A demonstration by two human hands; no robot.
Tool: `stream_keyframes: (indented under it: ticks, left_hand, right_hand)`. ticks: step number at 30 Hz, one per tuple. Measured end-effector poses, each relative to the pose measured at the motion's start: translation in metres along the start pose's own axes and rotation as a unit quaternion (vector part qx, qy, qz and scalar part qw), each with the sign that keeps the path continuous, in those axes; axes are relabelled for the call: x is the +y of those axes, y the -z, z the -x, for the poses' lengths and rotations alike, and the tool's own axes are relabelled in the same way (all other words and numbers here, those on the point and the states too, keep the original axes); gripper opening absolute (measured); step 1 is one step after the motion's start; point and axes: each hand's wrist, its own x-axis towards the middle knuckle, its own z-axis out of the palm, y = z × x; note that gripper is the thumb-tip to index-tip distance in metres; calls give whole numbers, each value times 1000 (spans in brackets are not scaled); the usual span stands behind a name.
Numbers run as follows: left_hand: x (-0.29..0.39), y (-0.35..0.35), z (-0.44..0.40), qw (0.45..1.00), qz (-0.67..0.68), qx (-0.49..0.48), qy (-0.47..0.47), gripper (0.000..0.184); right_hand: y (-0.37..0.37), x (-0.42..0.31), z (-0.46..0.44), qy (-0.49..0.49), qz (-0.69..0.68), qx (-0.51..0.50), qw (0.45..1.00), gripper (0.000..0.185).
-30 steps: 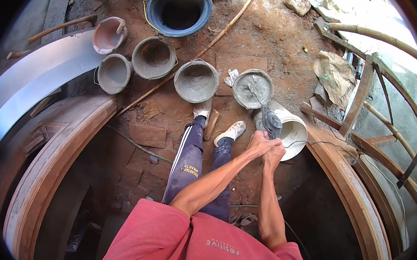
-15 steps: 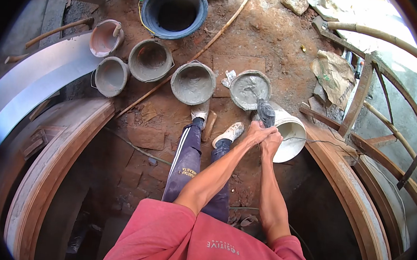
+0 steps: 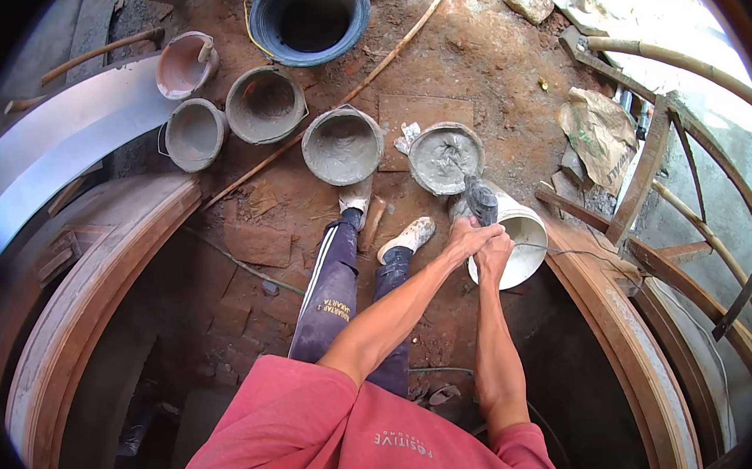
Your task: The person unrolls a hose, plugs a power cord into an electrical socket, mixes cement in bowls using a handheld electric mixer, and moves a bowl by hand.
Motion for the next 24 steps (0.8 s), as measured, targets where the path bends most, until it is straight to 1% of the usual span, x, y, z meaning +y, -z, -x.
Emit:
stream_keyframes:
  ticks: [2, 5, 10, 14, 17, 19, 20, 22, 24]
  left_hand:
    - [-4, -3, -3, 1000, -3, 6, 7, 41]
    - [-8, -7, -6, 1000, -7, 13, 15, 43]
    - [-4, -9, -1, 1000, -6, 16, 11, 44]
    - [-5, -12, 0, 1000, -23, 15, 13, 45]
    - [3, -13, 7, 1000, -19, 17, 11, 45]
    - [4, -14, 8, 1000, -13, 13, 14, 45]
    - [1, -16, 7, 1000, -13, 13, 19, 45]
    - [-2, -18, 6, 1000, -12, 13, 24, 44]
    - [-3, -20, 6, 999, 7, 26, 26, 43]
  right_hand:
    - [2, 0, 1, 15, -1, 11, 1000, 31]
    - [2, 2, -1, -11, -35, 7, 999, 33]
    - [1, 10, 0, 7, -22, 17, 1000, 34]
    - [-1, 16, 1, -3, -26, 11, 1000, 34]
    - [2, 15, 0, 8, -6, 14, 1000, 37]
    - [7, 14, 0, -31, -18, -12, 999, 35]
    - [8, 14, 0, -32, -17, -12, 999, 35]
    - [11, 13, 0, -8, -14, -10, 1000, 35]
    - [14, 10, -1, -7, -12, -16, 1000, 35]
